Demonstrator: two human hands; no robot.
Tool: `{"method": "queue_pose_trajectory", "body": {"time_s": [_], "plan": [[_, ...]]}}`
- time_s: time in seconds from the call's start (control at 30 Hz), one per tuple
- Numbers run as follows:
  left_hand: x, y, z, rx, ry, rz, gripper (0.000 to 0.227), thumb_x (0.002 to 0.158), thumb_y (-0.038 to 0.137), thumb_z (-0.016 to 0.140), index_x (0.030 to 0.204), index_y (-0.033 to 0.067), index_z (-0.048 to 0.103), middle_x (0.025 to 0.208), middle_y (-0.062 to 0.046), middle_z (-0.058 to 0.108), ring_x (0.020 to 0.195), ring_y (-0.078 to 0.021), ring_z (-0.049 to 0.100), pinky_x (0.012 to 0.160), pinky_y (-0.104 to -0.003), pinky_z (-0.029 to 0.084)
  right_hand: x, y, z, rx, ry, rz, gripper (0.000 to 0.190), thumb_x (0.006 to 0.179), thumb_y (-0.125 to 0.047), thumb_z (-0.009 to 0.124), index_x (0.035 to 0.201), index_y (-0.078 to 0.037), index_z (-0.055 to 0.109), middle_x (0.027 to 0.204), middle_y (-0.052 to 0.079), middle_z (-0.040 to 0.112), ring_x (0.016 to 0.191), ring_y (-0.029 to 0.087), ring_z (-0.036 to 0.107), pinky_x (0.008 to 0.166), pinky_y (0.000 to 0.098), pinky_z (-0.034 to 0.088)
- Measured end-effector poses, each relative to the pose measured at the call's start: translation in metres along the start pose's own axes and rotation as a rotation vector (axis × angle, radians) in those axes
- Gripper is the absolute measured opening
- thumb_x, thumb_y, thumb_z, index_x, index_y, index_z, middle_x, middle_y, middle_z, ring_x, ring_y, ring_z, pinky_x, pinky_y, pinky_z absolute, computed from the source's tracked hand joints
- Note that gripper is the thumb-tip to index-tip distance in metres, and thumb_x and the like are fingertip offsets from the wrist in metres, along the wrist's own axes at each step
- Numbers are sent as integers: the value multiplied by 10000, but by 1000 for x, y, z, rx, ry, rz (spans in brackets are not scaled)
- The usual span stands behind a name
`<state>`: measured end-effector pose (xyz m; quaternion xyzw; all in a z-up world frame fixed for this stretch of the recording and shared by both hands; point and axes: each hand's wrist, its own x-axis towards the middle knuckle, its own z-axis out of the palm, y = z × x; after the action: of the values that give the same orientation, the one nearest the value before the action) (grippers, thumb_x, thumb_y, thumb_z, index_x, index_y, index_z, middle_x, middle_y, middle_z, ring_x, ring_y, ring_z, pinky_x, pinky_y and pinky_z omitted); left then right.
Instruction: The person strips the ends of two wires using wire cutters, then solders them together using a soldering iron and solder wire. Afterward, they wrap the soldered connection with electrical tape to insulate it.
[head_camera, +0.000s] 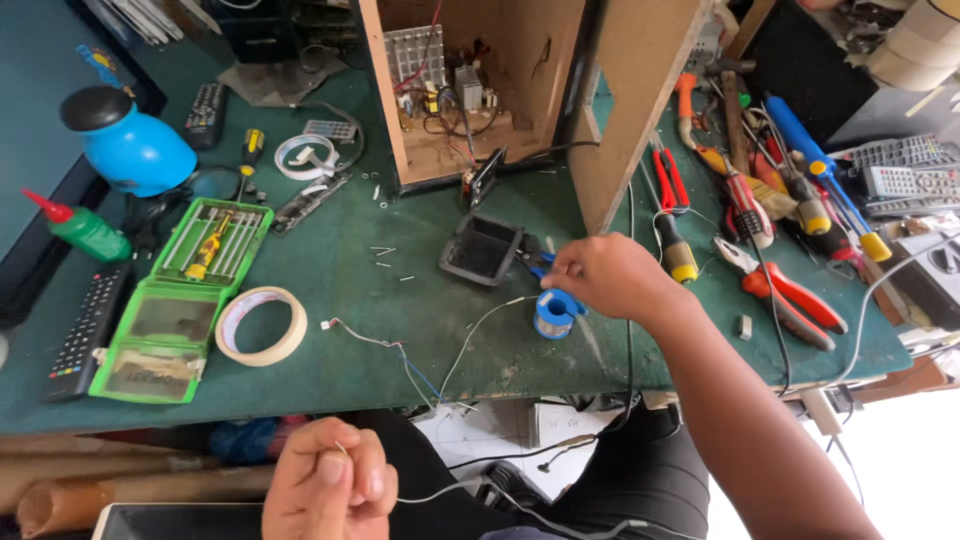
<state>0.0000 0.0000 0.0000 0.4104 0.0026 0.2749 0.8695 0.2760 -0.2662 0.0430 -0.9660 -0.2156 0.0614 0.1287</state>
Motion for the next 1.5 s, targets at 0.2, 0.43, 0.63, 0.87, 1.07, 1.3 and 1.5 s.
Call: {"method": "queue_pose_trajectory", "body": {"time_s": [0.2,0.43,0.63,0.87,1.07,1.3,1.5], "plan": [[-16,-13,-3,213,68,40,211,983,131,676,1078,-55,641,639,-216,586,496,-143,430,403,-230,220,27,13,1,-150,-156,34,294,828,-531,794,1025,-315,822,939,-96,843,920,177,794,770,391,582],[-33,-35,-9,281,13,-27,188,1036,103,595,994,-72,648,519,-88,443,433,-119,400,381,-244,256,-29,19,-33,22,177,-205,240,1039,-228,610,1165,-51,711,1122,155,754,1047,376,702,926,487,529],[-36,-52,5,145,-214,-387,146,1090,101,565,1101,-39,605,870,-225,721,508,-109,326,469,-277,259,-95,-17,-41,344,635,53,152,1240,-84,475,1305,-6,589,964,52,768,1121,208,640,1042,444,411],[-42,-98,11,7,-16,-746,99,1041,90,684,1082,0,677,758,-78,481,656,-154,430,587,-312,382,-122,-10,1,1275,743,93,443,1008,-379,512,1331,-95,617,1001,18,553,758,81,530,655,204,433],[-44,-105,16,38,43,-764,149,1019,97,708,1104,-23,691,704,-45,446,598,-127,342,562,-267,302,-189,-21,72,1039,296,-140,759,936,-308,580,1615,16,483,1130,89,671,985,202,676,954,343,529],[-47,-109,21,152,-23,-679,165,1046,141,691,1112,-10,689,900,-60,619,636,-97,408,530,-256,331,-214,-29,131,623,141,45,395,880,-433,809,1015,-141,580,1120,24,845,914,149,812,804,303,586],[-52,-108,24,288,-58,-635,141,1038,117,699,1096,-12,713,806,-38,583,602,-84,417,488,-257,317,-199,-40,116,649,229,-195,267,961,-300,742,875,-52,692,1166,149,786,1036,255,792,944,350,603]]}}
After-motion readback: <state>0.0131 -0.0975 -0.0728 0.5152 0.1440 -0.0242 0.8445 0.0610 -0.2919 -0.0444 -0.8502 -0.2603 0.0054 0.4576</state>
